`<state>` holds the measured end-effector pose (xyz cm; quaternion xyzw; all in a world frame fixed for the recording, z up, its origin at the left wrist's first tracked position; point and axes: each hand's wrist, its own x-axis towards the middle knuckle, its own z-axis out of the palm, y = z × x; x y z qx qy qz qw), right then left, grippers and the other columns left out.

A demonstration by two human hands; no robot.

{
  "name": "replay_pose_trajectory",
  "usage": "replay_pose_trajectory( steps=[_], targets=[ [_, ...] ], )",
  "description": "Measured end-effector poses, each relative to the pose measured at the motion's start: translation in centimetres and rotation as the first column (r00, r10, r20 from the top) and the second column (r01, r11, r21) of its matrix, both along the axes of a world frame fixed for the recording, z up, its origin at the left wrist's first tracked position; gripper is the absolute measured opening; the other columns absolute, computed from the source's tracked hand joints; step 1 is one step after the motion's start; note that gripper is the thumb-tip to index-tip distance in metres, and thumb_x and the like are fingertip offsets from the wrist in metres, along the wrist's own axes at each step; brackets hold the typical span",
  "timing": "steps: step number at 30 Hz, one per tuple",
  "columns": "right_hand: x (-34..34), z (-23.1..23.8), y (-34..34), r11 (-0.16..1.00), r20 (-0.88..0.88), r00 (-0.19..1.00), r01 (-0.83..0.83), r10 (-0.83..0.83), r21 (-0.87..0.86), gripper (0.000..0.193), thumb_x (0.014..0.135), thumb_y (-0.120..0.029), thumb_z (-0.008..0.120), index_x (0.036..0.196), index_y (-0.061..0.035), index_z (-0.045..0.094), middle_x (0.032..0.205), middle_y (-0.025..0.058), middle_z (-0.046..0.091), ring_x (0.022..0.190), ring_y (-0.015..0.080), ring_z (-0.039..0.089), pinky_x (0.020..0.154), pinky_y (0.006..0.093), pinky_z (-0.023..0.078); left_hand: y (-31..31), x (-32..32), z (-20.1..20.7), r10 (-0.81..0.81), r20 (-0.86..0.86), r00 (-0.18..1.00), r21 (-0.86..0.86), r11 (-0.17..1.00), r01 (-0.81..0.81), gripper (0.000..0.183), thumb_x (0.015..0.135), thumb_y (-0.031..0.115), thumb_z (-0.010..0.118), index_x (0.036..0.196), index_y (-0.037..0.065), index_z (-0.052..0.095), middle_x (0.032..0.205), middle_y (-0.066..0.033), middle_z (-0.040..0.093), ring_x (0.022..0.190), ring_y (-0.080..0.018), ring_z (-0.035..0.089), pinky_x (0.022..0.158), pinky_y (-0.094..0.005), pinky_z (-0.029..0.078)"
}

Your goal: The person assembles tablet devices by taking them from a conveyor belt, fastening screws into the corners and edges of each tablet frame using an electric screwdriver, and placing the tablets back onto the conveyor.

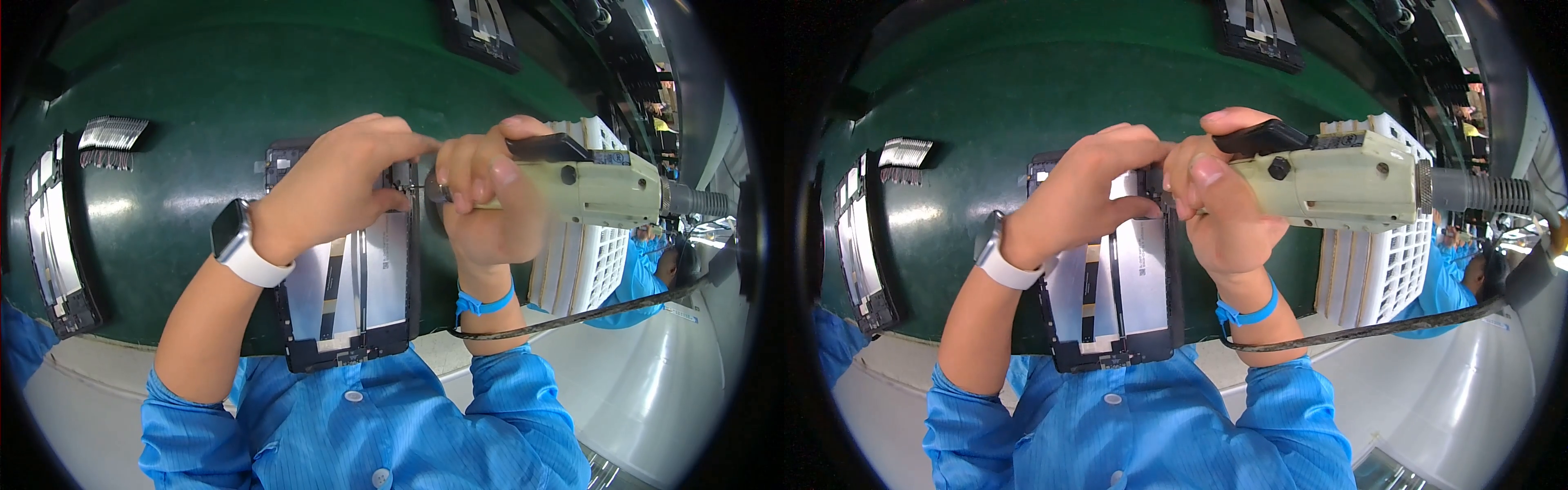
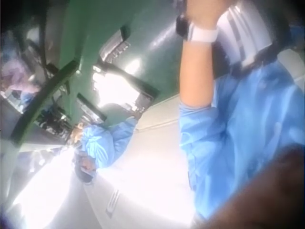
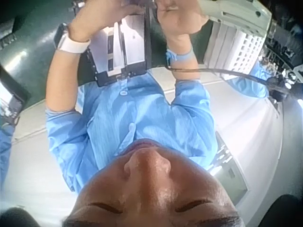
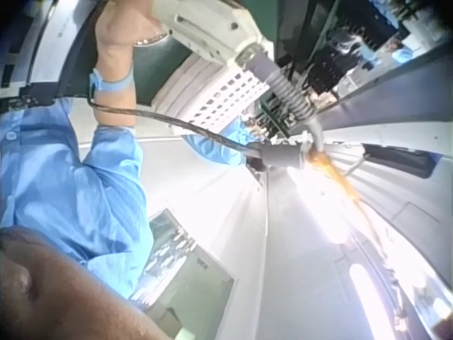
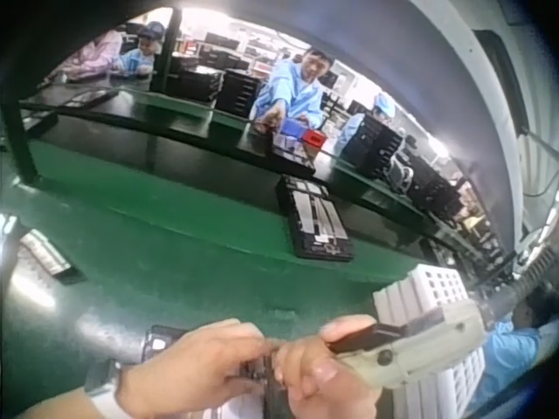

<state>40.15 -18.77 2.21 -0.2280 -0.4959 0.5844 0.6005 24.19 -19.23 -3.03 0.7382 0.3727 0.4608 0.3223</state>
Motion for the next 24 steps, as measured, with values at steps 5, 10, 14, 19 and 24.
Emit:
replay_pose_trajectory(
  steps=[5,10,14,19,24],
  targets=[
    [-0.1,-0.9,-0.2,0.999,0.092,0.995,0.043,-0.044,0.015,0.030,0.084,0.004,0.053,0.114,0.0026,0.052,0.063,0.0059,0.050,0.051,0.0131,0.046,0.054,0.0322,0.043,0.6,-1.3,0.2,-0.085,0.180,0.980,-0.162,0.980,0.115,0.042,0.078,-0.019,0.057,0.116,-0.003,0.065,0.102,-0.0145,0.068,0.096,-0.0269,0.068,0.085,-0.0341,0.055],
    [-0.7,-1.5,0.0,0.999,0.104,0.994,0.041,-0.041,-0.004,0.030,0.084,0.008,0.052,0.113,0.0024,0.053,0.063,0.0063,0.051,0.050,0.0127,0.045,0.052,0.0290,0.042,0.7,-1.3,0.0,0.018,0.145,0.989,-0.171,0.985,0.007,0.035,0.086,-0.017,0.051,0.114,-0.003,0.068,0.096,-0.0147,0.069,0.092,-0.0244,0.069,0.084,-0.0327,0.055],
    [-0.9,-1.8,0.3,0.998,0.077,0.996,0.051,-0.049,-0.021,0.029,0.084,0.009,0.052,0.111,0.0020,0.053,0.064,0.0062,0.052,0.051,0.0125,0.046,0.052,0.0285,0.042,0.5,-1.0,-0.1,0.080,0.188,0.979,-0.214,0.976,-0.039,0.035,0.091,-0.015,0.048,0.118,-0.001,0.067,0.097,-0.0133,0.070,0.092,-0.0210,0.068,0.085,-0.0314,0.054],
    [-1.0,-2.0,0.3,0.997,0.108,0.993,0.059,-0.054,-0.045,0.029,0.083,0.011,0.050,0.110,0.0009,0.053,0.069,0.0066,0.054,0.052,0.0119,0.047,0.051,0.0277,0.042,0.4,-1.0,-0.2,0.118,0.249,0.961,-0.308,0.951,-0.037,0.039,0.094,-0.013,0.047,0.126,0.001,0.063,0.096,-0.0101,0.069,0.093,-0.0174,0.065,0.088,-0.0297,0.052],
    [-0.7,-2.2,0.2,0.998,0.106,0.994,0.012,-0.006,-0.061,0.028,0.083,0.011,0.051,0.109,0.0000,0.053,0.074,0.0064,0.055,0.054,0.0114,0.049,0.050,0.0266,0.042,0.5,-0.9,-0.3,0.116,0.258,0.959,-0.302,0.953,-0.034,0.039,0.094,-0.013,0.047,0.126,0.001,0.063,0.096,-0.0098,0.069,0.092,-0.0170,0.065,0.087,-0.0295,0.052]
  ],
)
